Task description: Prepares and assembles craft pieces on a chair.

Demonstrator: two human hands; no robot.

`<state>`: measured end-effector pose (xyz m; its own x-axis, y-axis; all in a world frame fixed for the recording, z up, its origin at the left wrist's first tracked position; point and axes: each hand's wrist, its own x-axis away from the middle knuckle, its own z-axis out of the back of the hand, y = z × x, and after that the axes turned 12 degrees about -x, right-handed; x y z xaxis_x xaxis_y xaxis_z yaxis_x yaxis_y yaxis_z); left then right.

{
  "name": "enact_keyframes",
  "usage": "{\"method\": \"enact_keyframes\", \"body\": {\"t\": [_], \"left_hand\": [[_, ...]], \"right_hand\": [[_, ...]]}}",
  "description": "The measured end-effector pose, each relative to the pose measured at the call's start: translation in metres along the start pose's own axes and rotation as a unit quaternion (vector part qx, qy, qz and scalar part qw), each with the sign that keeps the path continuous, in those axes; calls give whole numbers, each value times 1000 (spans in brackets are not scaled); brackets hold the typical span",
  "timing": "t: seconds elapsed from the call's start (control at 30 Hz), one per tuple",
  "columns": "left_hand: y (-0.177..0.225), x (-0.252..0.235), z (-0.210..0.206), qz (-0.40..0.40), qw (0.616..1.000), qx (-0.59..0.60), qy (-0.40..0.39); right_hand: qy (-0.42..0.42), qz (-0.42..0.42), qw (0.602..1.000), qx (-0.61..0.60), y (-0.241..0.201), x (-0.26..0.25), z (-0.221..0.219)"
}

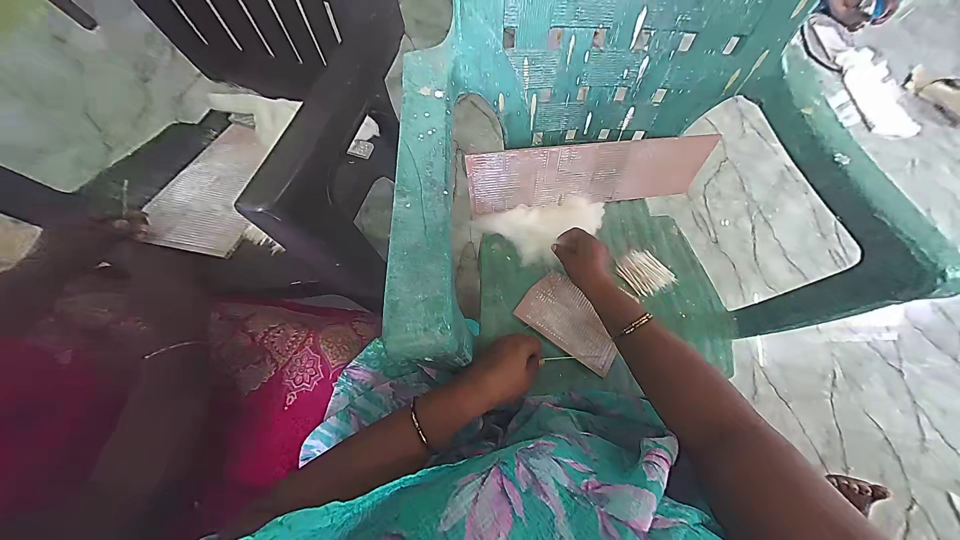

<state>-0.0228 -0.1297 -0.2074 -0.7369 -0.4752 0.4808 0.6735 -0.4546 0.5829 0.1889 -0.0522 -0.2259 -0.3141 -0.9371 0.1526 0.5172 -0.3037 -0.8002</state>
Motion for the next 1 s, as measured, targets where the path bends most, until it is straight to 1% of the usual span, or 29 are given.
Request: {"method": "enact_keyframes", "body": {"t": [0.1,0.23,0.33,0.43,0.53,0.6,0.67,0.73,0.83,0.9,0.97,1.0], "left_hand": [[1,1,0,2,1000,-2,-2],[2,1,0,10,1000,-5,1],[3,0,-1,13,1000,-8,7],[1,0,-3,18,1000,-12,16],[0,4,-5,37,998,3,47],[0,9,-7,58,994,50,79],[-1,13,-9,61,980,125,140],[6,16,-5,50,957,203,200],[33,20,8,3,906,317,279],[52,22,15,-49,878,377,290],[69,24,20,-99,863,415,272],[76,24,22,-113,861,422,260]], "right_hand": [[15,13,999,-35,-1,12,11],[47,12,983,-179,3,38,40],[25,6,952,-304,-6,65,65],[13,18,912,-410,-13,82,85],[8,27,880,-474,-20,102,101],[5,36,859,-510,-22,117,109],[-8,42,836,-546,-21,132,114],[-22,32,814,-580,-21,148,113],[-64,6,791,-609,-19,164,102],[-92,-5,782,-616,-18,172,94],[-102,-13,779,-619,-17,176,88],[-103,-14,780,-617,-16,178,87]]}}
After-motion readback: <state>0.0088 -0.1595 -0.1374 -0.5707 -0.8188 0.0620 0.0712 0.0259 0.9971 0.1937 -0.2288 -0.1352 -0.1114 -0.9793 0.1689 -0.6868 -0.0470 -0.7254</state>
